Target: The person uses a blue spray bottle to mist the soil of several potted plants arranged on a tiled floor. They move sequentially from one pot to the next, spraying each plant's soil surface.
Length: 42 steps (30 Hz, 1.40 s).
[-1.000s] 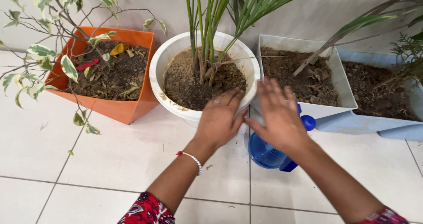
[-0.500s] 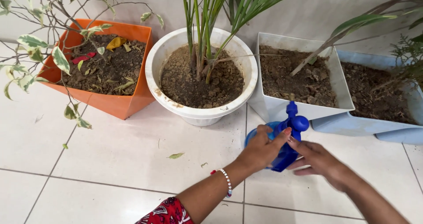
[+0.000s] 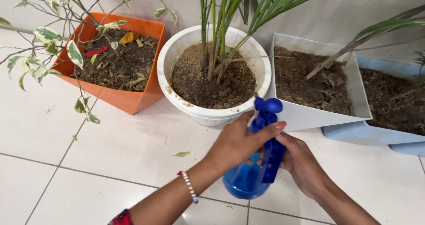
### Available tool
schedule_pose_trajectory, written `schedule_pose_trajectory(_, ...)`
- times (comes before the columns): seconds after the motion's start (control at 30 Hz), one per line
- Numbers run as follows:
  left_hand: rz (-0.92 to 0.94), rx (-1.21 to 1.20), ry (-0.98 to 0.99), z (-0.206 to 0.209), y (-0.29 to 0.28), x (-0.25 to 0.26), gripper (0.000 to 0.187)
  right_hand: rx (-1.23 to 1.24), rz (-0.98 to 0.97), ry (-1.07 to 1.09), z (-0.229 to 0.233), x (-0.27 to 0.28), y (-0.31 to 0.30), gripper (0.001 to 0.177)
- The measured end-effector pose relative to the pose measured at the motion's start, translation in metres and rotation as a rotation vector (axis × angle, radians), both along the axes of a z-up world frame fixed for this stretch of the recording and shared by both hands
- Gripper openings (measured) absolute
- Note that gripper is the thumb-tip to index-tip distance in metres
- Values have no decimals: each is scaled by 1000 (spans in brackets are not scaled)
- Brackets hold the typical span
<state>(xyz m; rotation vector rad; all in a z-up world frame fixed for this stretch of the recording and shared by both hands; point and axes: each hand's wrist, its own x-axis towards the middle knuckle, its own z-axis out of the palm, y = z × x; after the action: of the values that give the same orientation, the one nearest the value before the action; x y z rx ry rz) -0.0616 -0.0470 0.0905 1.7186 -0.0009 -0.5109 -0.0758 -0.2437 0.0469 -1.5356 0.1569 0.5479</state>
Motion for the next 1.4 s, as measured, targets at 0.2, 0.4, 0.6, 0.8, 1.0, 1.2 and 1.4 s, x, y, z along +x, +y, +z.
schedule_pose_trajectory(0.2,15,-15,70,12,18,-9,100,55,-90,37,-2,5,38,57)
schedule_pose_trajectory(0.4,63,-124,50,-7,16,-9,93,-29,-107,55,-13,7,47,64)
schedule_pose_trajectory(0.6,109,-187,57,-14,18,-8,96,44,-30,-5,-15,2,51,63)
schedule_pose_trajectory(0.8,142,-164,76,-11,23,-6,96,40,-85,150,-4,4,65,68)
schedule_pose_trajectory(1.0,119,-112,81,-13,27,-8,99,101,-10,112,0,1,68,63)
schedule_pose_trajectory(1.2,116,-81,59,-14,24,-6,103,106,5,104,0,1,63,54)
schedule_pose_trajectory(1.4,135,-98,82,-12,26,-8,91,76,-27,160,-3,2,66,60)
